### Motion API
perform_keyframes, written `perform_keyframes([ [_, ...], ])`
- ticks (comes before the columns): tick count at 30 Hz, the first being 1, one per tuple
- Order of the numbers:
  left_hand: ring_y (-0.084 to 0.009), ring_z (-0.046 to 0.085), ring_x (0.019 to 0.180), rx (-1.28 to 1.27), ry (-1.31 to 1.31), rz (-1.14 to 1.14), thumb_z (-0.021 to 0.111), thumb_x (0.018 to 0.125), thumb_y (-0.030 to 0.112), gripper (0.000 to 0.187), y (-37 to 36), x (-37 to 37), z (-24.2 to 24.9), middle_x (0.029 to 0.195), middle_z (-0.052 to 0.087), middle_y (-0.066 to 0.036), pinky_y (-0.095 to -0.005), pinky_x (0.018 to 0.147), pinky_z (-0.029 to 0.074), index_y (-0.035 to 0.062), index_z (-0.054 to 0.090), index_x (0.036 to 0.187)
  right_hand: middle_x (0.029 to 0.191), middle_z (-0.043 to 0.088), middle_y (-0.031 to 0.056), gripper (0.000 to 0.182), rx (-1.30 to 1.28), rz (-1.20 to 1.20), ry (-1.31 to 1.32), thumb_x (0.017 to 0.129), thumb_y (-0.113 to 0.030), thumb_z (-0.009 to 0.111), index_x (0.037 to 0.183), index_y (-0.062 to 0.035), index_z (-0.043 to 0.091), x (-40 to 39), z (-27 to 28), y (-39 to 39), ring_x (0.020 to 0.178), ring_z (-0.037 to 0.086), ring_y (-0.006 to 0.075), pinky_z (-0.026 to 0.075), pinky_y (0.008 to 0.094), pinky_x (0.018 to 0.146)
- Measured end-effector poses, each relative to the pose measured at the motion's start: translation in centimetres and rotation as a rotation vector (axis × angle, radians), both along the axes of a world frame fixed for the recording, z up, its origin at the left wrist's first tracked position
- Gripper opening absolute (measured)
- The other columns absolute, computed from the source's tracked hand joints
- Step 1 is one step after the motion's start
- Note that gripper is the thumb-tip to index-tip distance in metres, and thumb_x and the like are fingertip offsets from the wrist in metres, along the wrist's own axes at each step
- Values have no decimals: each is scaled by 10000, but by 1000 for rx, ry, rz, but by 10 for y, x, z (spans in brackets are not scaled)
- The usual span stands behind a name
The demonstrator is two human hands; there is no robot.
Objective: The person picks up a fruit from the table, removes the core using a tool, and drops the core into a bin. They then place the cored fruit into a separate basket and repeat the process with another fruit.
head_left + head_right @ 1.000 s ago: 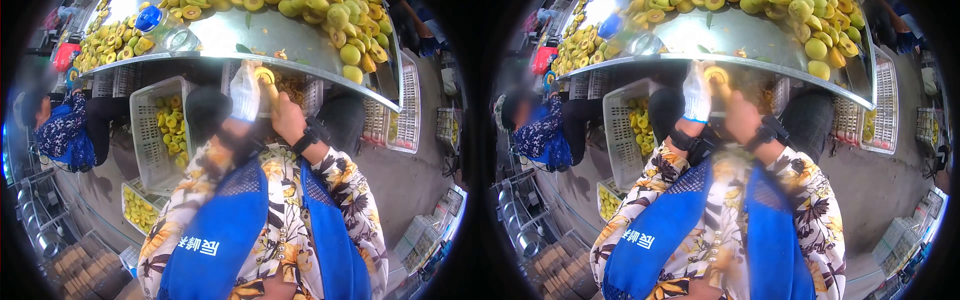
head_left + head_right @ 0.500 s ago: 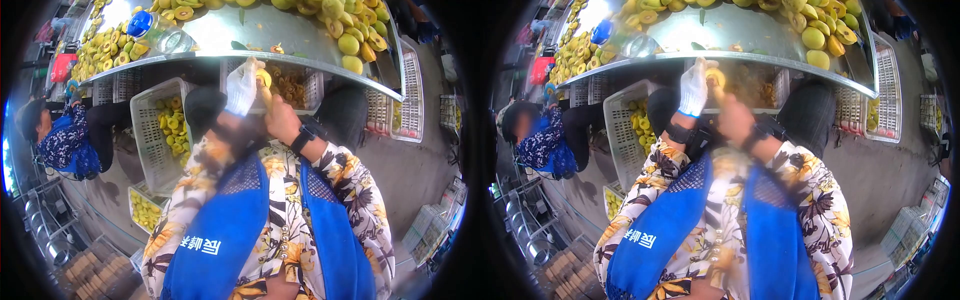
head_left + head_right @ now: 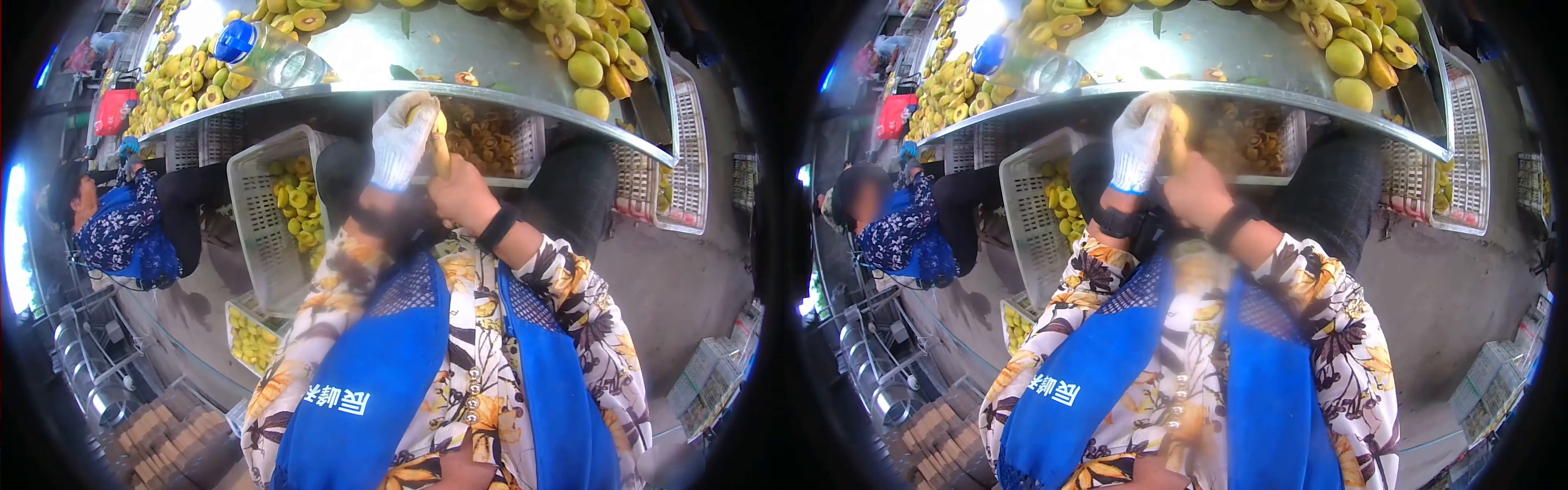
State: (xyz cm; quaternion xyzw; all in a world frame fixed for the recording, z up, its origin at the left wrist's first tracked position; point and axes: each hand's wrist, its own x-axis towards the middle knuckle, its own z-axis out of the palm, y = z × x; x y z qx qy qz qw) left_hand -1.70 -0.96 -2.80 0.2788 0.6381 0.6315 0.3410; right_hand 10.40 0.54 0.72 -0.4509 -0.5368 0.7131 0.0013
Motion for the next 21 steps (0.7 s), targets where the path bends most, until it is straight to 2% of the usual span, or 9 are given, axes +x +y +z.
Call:
perform_keyframes([
  [2,-92,498,592,-21,-87,46,577,857,170,203,-4,2,0,736,563,-45,-215,549,428,-8,570,956,558,505,106,154,-58,-77,63,782,-74,454,879,45,442,-3,-10,-10,355,458,132,345,259,302],
  [5,-95,514,640,-33,-259,155,553,873,186,201,-8,8,-1,752,563,-44,-221,572,435,-1,576,942,574,529,140,183,-15,-18,16,778,-74,456,897,64,441,-7,-19,-15,372,498,176,389,290,326],
  [7,-91,530,726,-49,-298,187,498,907,232,251,-11,10,0,820,585,-49,-223,659,450,0,588,942,600,549,173,205,82,26,-45,776,-80,465,909,75,440,-9,-17,-16,389,527,209,410,314,341],
  [10,-136,527,581,-71,-364,157,534,879,305,275,-12,-2,-6,728,556,-74,-258,494,444,31,549,896,645,570,237,227,323,99,-116,766,-85,483,915,80,441,-12,-34,-18,466,573,303,454,375,411],
  [14,-179,550,610,-107,-636,74,515,871,331,295,-8,-14,-23,724,558,-79,-302,510,460,38,550,878,689,572,289,236,684,129,-124,744,-86,507,912,68,446,-10,-55,-24,609,585,424,483,450,541],
  [15,-188,553,619,-109,-659,40,519,867,321,283,-8,-16,-26,724,558,-79,-312,514,462,40,550,877,701,571,293,232,672,136,-153,740,-85,508,907,64,449,-11,-54,-24,629,579,434,482,456,559],
  [19,-145,587,761,-232,-606,69,392,934,274,339,-5,-14,-13,847,611,-102,-262,671,476,-9,577,917,718,571,297,221,661,130,-139,728,-78,509,894,59,460,-11,-53,-20,650,571,448,480,464,587],
  [20,-146,588,765,-195,-464,63,397,932,276,338,-6,-15,-21,856,615,-101,-262,671,476,-7,580,925,715,572,295,220,667,121,-105,725,-76,508,892,61,461,-12,-54,-20,640,572,445,481,462,581],
  [21,-147,589,769,-161,-321,59,402,929,278,336,-7,-15,-35,866,618,-101,-262,672,476,-5,583,932,714,572,293,220,511,116,-139,724,-73,504,892,62,462,-15,-48,-16,633,572,444,480,462,578],
])
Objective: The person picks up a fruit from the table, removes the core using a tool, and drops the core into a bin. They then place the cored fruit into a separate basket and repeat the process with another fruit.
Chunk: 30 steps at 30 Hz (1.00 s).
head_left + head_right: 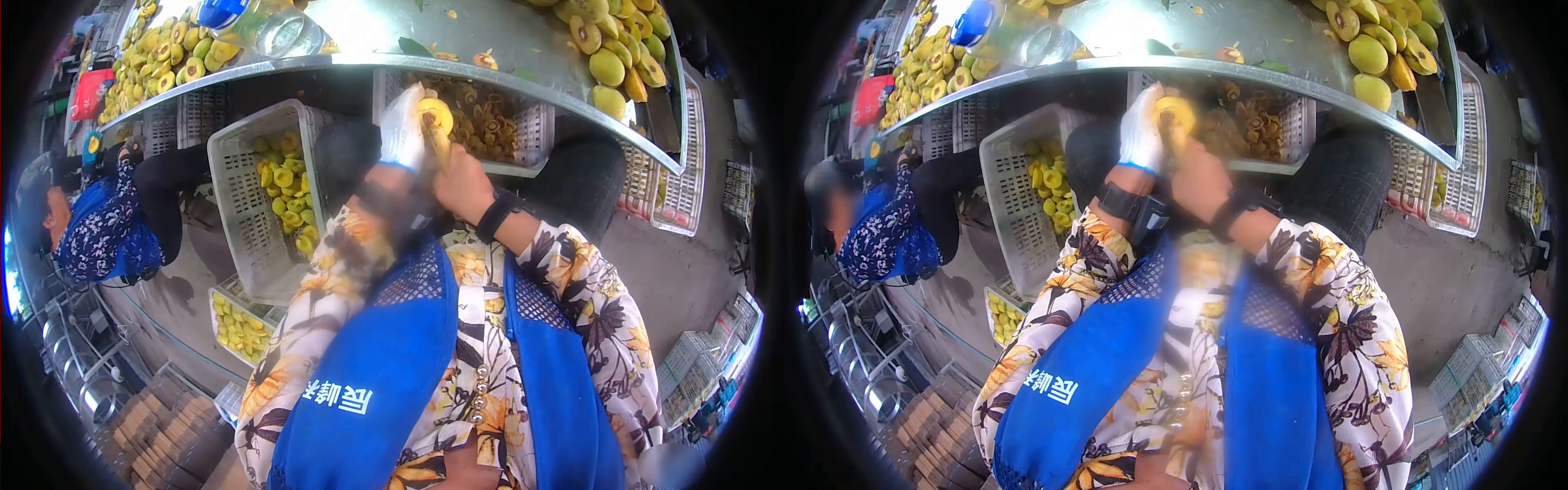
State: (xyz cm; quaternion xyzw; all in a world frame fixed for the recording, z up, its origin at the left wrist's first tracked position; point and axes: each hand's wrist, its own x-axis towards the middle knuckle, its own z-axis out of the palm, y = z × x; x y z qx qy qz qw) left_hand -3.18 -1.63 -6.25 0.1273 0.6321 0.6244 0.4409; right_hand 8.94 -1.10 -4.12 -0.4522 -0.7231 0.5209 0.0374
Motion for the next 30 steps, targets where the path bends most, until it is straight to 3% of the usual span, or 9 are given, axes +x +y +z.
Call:
perform_keyframes([
  [1,-149,591,773,31,145,-11,407,927,280,335,-1,0,-4,875,622,-100,-261,672,476,-3,586,940,712,573,292,220,-150,-26,-38,722,-71,501,892,63,463,-5,12,5,627,571,443,480,461,575],
  [5,-174,573,679,26,-147,79,539,841,257,275,3,2,4,786,594,-89,-286,595,477,-11,599,823,713,573,289,227,-427,-122,-97,719,-69,487,888,81,463,-8,17,2,645,575,444,479,458,598],
  [8,-158,576,707,7,-258,-10,517,859,263,281,-3,-2,2,814,604,-88,-270,605,474,-6,596,871,713,568,290,229,88,-5,-90,724,-80,486,875,92,467,4,0,-14,673,570,449,474,459,631],
  [11,-142,578,738,26,-277,-49,500,875,273,294,-6,0,-4,854,619,-91,-258,616,471,-2,594,918,742,558,312,254,54,58,-99,718,-86,489,889,100,459,11,4,-9,714,553,472,462,464,686],
  [14,-150,566,661,7,-295,35,569,824,266,280,-5,2,-2,790,602,-94,-253,573,463,-11,604,838,691,565,243,213,22,79,-80,749,-95,493,894,57,460,9,1,-8,587,571,380,473,436,542],
  [17,-127,559,659,-7,-93,45,591,820,266,288,-9,6,6,810,607,-88,-233,568,454,-18,611,858,626,519,121,157,-729,-7,-50,799,-114,497,879,15,459,2,34,2,454,516,213,418,340,376],
  [20,-108,554,662,49,-122,56,606,824,252,283,-9,8,9,806,610,-74,-215,561,446,-25,615,881,593,445,39,135,-718,-107,-19,838,-136,497,862,-9,460,3,25,-4,401,419,93,337,245,306],
  [25,-102,548,641,249,38,134,615,836,250,269,-11,13,5,781,601,-57,-209,539,444,-14,615,886,577,443,33,157,-498,-132,51,848,-154,503,863,-4,460,5,8,-13,359,396,106,349,255,306],
  [30,-132,548,579,129,-150,145,602,846,288,271,-12,9,4,756,588,-71,-248,501,460,19,606,878,572,434,20,144,-383,-36,-13,850,-167,509,867,-33,458,2,10,-11,356,385,100,330,249,298],
])
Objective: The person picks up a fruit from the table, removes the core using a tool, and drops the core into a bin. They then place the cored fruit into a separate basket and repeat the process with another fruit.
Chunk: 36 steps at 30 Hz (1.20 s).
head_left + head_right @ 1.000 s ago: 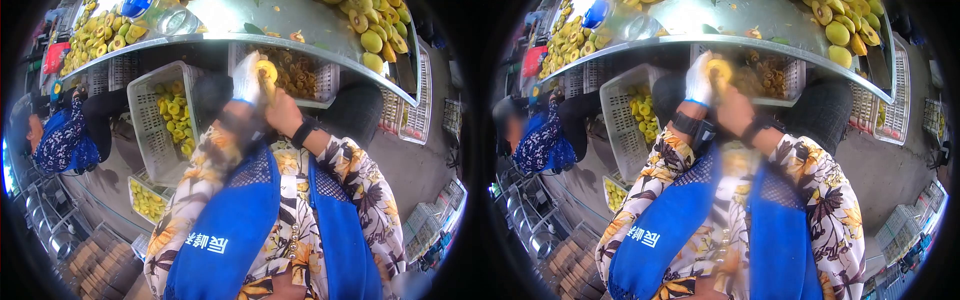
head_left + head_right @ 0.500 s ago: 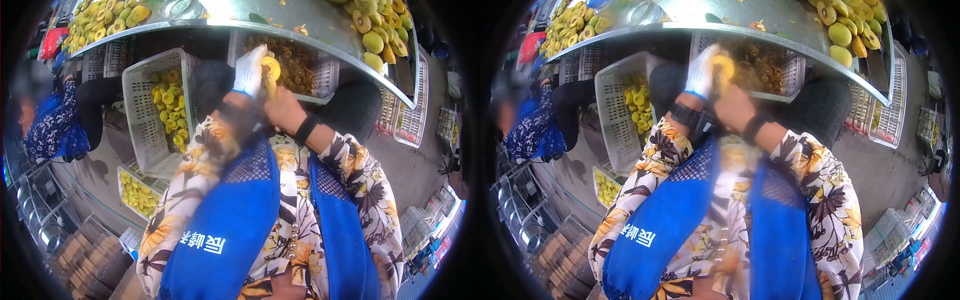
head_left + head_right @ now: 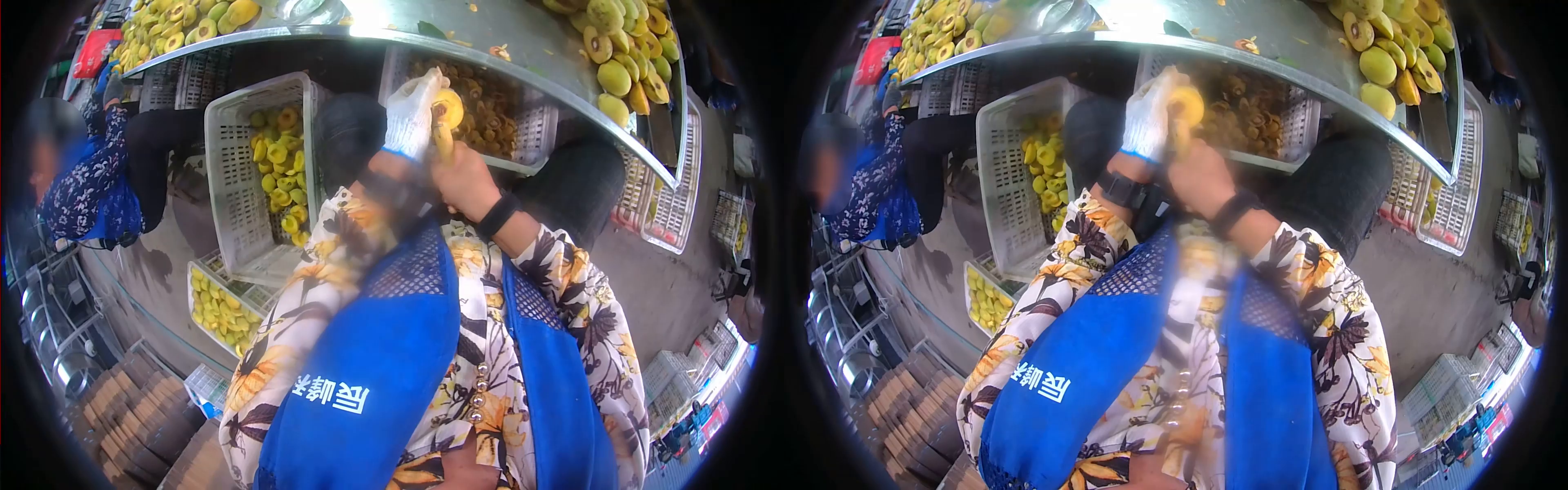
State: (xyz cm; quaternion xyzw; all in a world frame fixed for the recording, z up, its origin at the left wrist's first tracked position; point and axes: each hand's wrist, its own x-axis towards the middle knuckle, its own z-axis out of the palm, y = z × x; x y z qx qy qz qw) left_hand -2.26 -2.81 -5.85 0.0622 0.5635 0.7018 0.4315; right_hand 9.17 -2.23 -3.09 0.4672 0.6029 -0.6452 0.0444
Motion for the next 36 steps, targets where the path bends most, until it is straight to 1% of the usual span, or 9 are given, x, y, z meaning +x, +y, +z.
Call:
perform_keyframes([
  [5,-203,559,547,-67,-344,-49,561,858,383,322,5,-6,10,693,571,-92,-325,445,465,61,558,847,578,433,27,107,-377,-156,103,835,-142,509,867,-59,449,-1,12,5,363,375,91,314,246,302],
  [8,-222,551,531,-56,-472,-112,544,858,424,345,8,-10,8,668,561,-96,-339,425,455,80,534,825,583,432,28,102,-381,-128,125,829,-136,508,866,-63,447,1,8,6,367,369,88,311,242,309],
  [13,-217,540,520,74,-730,-183,530,865,428,348,9,-14,-3,648,559,-89,-331,432,452,81,516,844,576,432,17,90,-29,176,299,830,-139,502,867,-73,452,12,-28,11,360,375,98,307,248,304],
  [18,-209,532,475,32,-424,-93,501,889,390,319,12,-12,8,654,566,-94,-324,400,442,74,512,853,607,423,15,130,-480,27,269,801,-48,485,911,-105,445,6,10,19,386,358,92,294,236,310],
  [19,-213,533,469,5,-372,-93,493,893,385,316,10,-11,16,657,569,-98,-325,390,439,75,517,843,609,410,12,137,-631,-140,213,801,-35,482,911,-103,438,4,15,18,397,346,84,282,231,320],
  [23,-225,549,498,-14,-492,-110,509,887,371,308,12,-14,13,679,585,-115,-327,398,449,74,532,806,598,390,3,139,-687,-132,216,799,-15,482,897,-99,430,4,11,21,394,317,76,266,235,330],
  [31,-167,585,590,63,-191,-70,534,886,302,300,10,-9,7,732,608,-96,-267,511,479,4,577,893,527,476,47,71,3,138,148,823,-98,469,836,-30,482,7,-2,13,346,437,135,349,280,307],
  [34,-142,584,615,151,227,-143,532,890,266,266,7,-12,-3,746,614,-71,-241,531,464,7,588,881,550,404,2,79,-447,51,278,815,-64,480,887,-77,453,12,23,13,371,353,87,290,238,319],
  [36,-128,582,627,127,261,-136,542,883,261,259,8,-10,-1,749,618,-60,-232,535,453,8,596,871,566,357,-28,142,-792,-42,384,809,-41,488,922,-108,433,14,31,18,387,298,56,250,211,327],
])
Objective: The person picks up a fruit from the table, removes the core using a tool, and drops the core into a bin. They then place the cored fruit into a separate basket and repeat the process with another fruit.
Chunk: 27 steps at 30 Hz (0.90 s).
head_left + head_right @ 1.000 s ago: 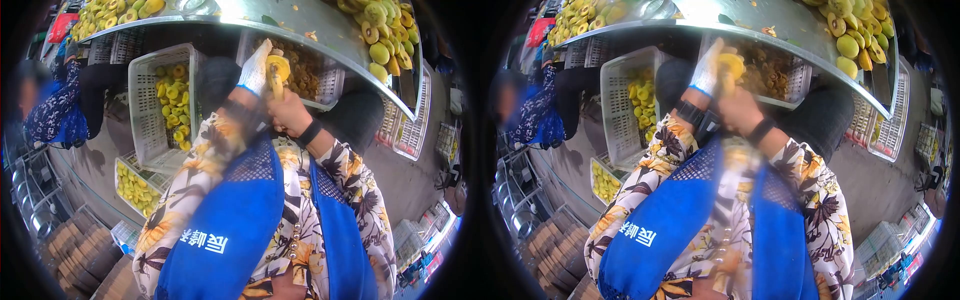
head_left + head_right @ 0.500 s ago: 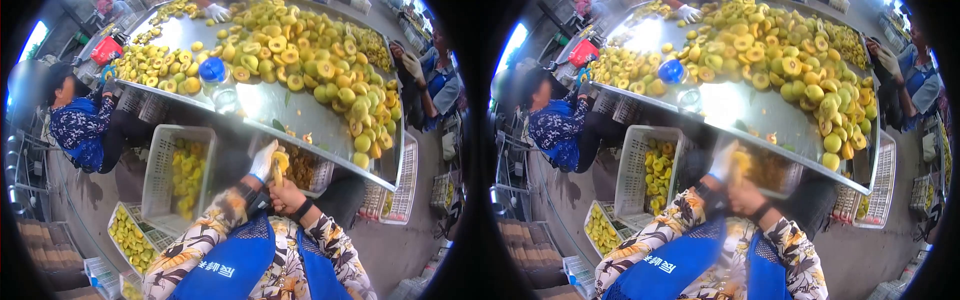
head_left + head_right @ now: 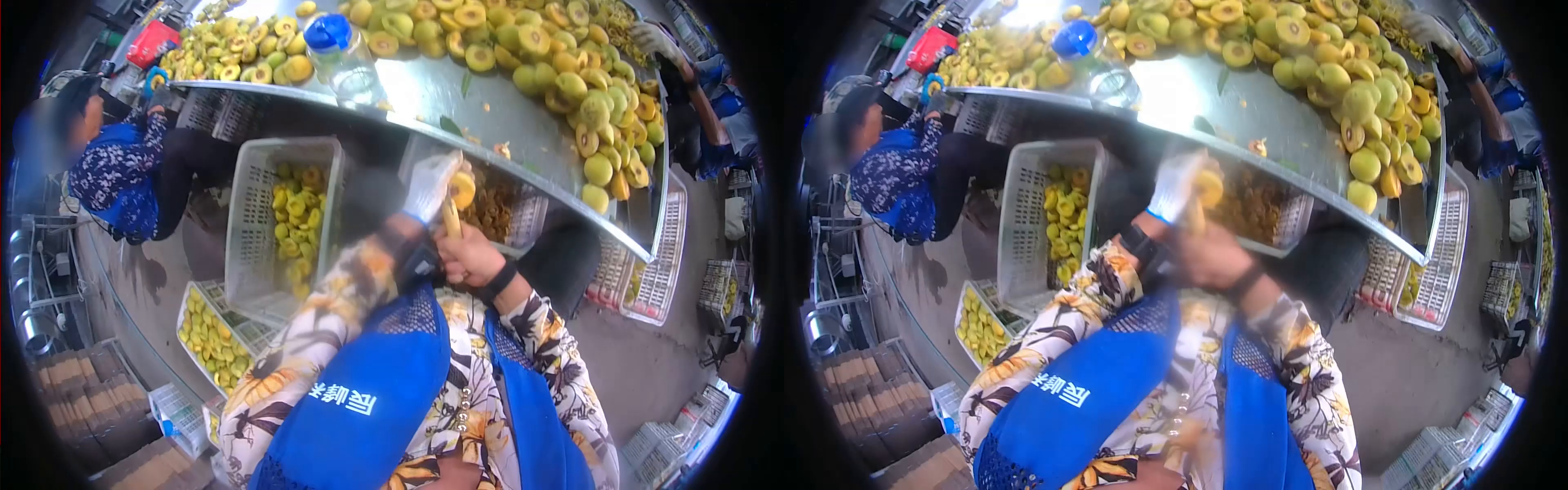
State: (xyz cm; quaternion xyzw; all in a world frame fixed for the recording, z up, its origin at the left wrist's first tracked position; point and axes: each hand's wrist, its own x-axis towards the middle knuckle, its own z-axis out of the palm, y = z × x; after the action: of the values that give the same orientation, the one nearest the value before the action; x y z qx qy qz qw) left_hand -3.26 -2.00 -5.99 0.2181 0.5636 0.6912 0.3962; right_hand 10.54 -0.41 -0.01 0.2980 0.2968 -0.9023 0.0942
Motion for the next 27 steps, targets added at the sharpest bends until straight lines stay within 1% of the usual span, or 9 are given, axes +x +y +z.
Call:
perform_keyframes([
  [3,-126,564,628,-137,-277,34,554,872,282,265,2,1,25,781,605,-61,-246,529,446,21,600,851,568,356,-32,142,-107,-34,38,808,-23,482,917,-103,438,2,-4,7,388,298,57,245,206,332],
  [6,-166,559,640,-154,-515,77,545,870,317,267,2,4,24,748,556,-63,-272,523,452,54,589,862,589,428,-10,110,155,-65,82,808,-42,492,910,-78,469,1,-26,1,387,352,78,305,226,340],
  [9,-227,594,650,-213,-576,59,416,916,395,392,3,6,30,797,612,-125,-322,573,500,27,551,937,635,508,24,89,1046,-163,65,805,-74,516,890,-49,502,-4,-53,-12,419,442,96,372,247,371],
  [12,-263,583,651,4,-832,-74,380,918,426,412,1,-16,4,786,591,-124,-373,583,499,45,534,921,639,536,41,100,1781,-227,3,798,-92,542,873,-31,517,-4,-58,-17,443,494,97,403,258,394],
  [14,-272,579,674,-13,-833,104,367,916,441,427,3,-24,17,790,585,-125,-390,598,497,46,528,923,609,526,38,102,1619,-208,66,795,-87,551,873,-34,513,6,-92,-10,431,495,100,396,258,389],
  [16,-271,582,746,-4,-783,177,365,912,457,437,-3,-30,34,809,578,-125,-394,629,499,51,523,939,573,518,41,104,1343,-176,-172,793,-83,563,872,-39,511,5,-92,-8,404,492,111,392,257,384],
  [18,-273,587,763,0,-580,292,363,911,470,441,-13,-24,69,822,581,-120,-397,631,502,61,523,948,577,525,54,109,1510,-161,33,794,-92,569,870,-37,512,7,-87,1,404,498,120,396,263,386],
  [23,-289,605,731,-74,-539,349,370,890,536,449,-51,-71,73,870,612,-107,-435,611,477,122,520,982,674,598,144,213,1728,87,88,778,-174,604,893,-5,546,11,-60,7,534,597,232,473,325,514],
  [27,-297,596,747,-28,-508,362,395,884,532,437,-65,-69,77,856,616,-107,-442,618,465,125,529,973,753,617,168,245,1275,412,-226,770,-194,608,903,3,549,-3,-59,2,701,624,293,484,360,650],
])
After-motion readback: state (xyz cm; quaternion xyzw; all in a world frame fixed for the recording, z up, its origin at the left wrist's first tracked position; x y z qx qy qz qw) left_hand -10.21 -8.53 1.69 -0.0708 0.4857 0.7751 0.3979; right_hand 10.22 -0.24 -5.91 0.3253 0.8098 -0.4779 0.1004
